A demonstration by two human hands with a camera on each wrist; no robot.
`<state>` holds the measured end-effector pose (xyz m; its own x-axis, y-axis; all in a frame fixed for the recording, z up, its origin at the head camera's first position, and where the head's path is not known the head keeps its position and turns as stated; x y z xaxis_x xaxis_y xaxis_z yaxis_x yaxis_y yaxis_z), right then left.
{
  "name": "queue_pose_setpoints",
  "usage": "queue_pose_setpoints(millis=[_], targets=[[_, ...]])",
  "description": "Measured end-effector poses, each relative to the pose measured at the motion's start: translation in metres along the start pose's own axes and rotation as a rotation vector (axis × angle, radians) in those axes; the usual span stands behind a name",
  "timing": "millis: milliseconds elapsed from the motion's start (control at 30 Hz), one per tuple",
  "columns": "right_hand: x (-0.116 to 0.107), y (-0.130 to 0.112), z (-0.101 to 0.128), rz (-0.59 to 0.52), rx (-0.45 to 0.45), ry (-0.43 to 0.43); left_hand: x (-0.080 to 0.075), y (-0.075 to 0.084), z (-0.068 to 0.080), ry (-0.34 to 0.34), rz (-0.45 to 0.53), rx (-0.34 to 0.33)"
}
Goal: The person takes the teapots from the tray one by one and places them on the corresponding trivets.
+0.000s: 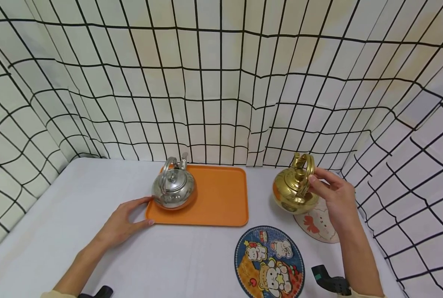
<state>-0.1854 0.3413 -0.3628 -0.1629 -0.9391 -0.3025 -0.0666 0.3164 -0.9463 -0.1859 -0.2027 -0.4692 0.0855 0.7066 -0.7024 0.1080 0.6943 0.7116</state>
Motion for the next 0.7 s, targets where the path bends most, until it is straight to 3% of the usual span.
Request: queue_pose_setpoints(millis=[700], targets=[[-0.028,0.015,0.008,-0.074,0.026,0.057,0.001,-0.001,0.0,-0.003,0.005,-0.005]])
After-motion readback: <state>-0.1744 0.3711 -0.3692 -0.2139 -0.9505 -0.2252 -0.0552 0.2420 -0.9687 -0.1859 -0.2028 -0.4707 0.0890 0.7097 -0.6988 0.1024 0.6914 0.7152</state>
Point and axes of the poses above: each hand's wrist, its own z-axis away from the middle knuckle, its own x-axis out of the palm, y = z × x, the point moved 2 cm from there along -z, towards the middle knuckle, and after that the axes turned 9 degrees about z, right-handed, at the moved point
